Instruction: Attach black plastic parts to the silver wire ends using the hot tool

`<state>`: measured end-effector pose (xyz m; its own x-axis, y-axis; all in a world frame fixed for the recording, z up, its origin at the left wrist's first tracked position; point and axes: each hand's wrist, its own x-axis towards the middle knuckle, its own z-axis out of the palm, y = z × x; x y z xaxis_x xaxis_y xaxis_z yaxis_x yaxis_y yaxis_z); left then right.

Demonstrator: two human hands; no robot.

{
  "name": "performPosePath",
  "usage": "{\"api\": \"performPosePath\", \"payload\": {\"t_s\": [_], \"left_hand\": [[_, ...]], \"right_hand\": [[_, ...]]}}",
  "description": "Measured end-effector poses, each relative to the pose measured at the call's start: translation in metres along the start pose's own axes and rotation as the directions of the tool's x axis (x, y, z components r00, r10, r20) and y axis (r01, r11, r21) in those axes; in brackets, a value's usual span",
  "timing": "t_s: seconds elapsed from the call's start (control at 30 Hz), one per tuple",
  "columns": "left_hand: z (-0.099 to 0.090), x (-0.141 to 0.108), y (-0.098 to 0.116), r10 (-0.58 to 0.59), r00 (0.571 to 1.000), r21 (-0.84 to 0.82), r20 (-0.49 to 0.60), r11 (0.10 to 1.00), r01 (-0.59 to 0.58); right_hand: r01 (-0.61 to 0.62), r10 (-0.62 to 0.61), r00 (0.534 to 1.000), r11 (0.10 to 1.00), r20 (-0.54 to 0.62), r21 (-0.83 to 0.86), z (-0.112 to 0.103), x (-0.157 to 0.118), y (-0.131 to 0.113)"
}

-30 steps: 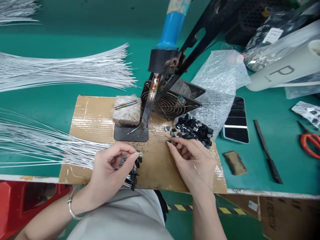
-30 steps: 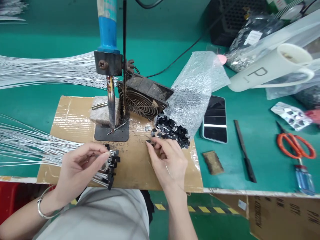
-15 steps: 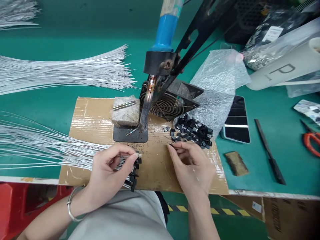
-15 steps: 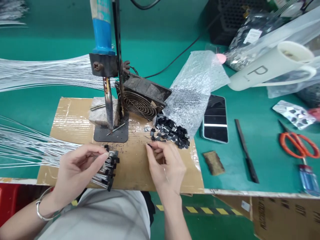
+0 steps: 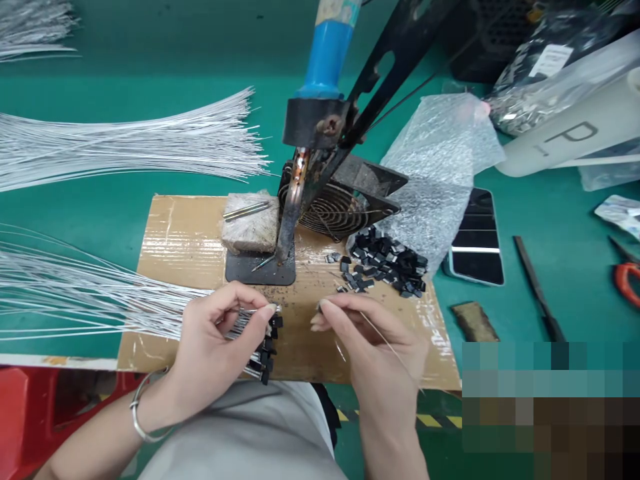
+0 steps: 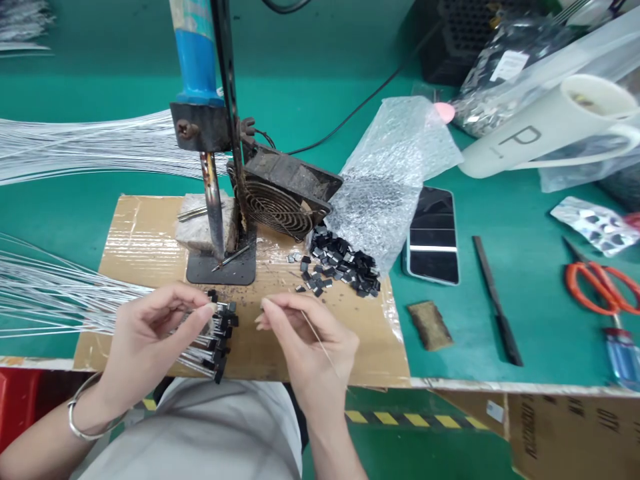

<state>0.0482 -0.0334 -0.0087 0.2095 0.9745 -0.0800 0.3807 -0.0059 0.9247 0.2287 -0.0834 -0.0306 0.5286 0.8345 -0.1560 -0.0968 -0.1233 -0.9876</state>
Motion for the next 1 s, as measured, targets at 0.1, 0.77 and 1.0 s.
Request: {"api": "performPosePath", "payload": {"t_s": [0.1,0.77,1.0], "left_hand": [[-0.002,0.001,0.002,-0.015,1.0,-0.023,0.024,1.0,0.016],[-0.005,0.01,0.012,-0.027,0.993,-0.156,0.113,0.987,0.045],[-0.004,0.009,0.01,-0.038,0.991,-0.181,0.126,0.982,0.061]], "right_hand": [[-0.09,0.084,0.994,0.992,0.069,0.091,0.011,-0.003,-0.003],[-0.154,0.121,0.974,0.973,0.191,0.172,0.028,-0.008,0.003],[-0.138,0.099,0.976,0.971,0.196,0.197,0.029,-0.011,0.005]]}}
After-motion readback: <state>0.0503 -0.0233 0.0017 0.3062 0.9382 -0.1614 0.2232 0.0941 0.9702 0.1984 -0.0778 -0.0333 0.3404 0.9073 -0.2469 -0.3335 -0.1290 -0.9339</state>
